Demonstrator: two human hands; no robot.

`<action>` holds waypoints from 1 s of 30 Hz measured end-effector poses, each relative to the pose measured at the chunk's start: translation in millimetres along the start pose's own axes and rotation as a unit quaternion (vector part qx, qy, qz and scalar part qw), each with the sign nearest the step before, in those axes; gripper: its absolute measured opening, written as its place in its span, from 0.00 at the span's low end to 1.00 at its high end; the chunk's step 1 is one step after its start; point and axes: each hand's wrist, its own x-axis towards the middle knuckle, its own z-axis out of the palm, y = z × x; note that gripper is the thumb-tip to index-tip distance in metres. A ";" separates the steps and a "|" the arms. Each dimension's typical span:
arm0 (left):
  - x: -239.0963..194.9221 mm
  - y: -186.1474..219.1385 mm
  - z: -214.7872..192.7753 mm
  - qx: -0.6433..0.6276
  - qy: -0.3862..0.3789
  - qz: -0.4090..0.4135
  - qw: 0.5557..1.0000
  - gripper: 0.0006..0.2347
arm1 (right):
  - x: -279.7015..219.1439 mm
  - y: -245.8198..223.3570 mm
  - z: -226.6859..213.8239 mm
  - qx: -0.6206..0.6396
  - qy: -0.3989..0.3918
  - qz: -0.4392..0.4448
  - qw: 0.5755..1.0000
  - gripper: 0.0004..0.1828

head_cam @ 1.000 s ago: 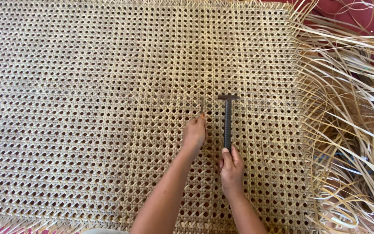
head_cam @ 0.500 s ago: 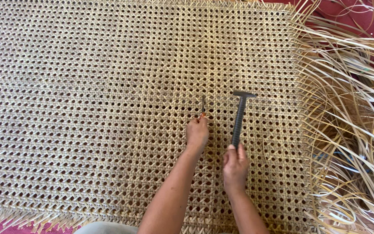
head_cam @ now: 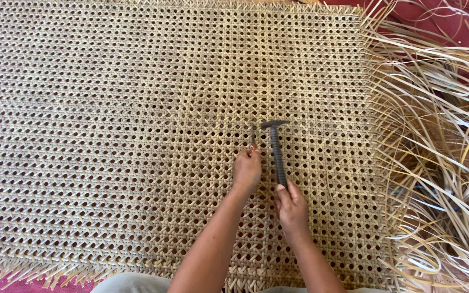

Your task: The person sits on a pink mat and uses a hammer to tap a small tool into the woven mat, securing the weave. The person works methodically along a row of the mat, repeating the tapping action.

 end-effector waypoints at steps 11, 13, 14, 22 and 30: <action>6.3 0.9 5.6 -0.018 -0.011 -0.120 0.992 0.23 | -8.9 8.8 7.1 0.071 0.034 0.035 0.996 0.21; 6.0 -2.4 5.4 -0.024 -0.010 -0.115 0.993 0.22 | -13.7 0.5 3.9 0.032 -0.015 0.058 0.998 0.20; 5.8 -3.8 5.6 -0.030 -0.010 -0.109 0.994 0.20 | -16.2 -3.8 2.0 -0.007 -0.063 0.081 0.995 0.19; -10.9 14.5 -4.0 0.012 -0.022 -0.102 0.995 0.12 | -7.1 15.9 8.2 0.009 -0.043 0.035 0.998 0.13; -21.2 29.1 -13.6 -0.011 -0.056 -0.118 0.991 0.08 | -20.8 -0.9 -0.7 0.086 0.023 0.079 0.993 0.21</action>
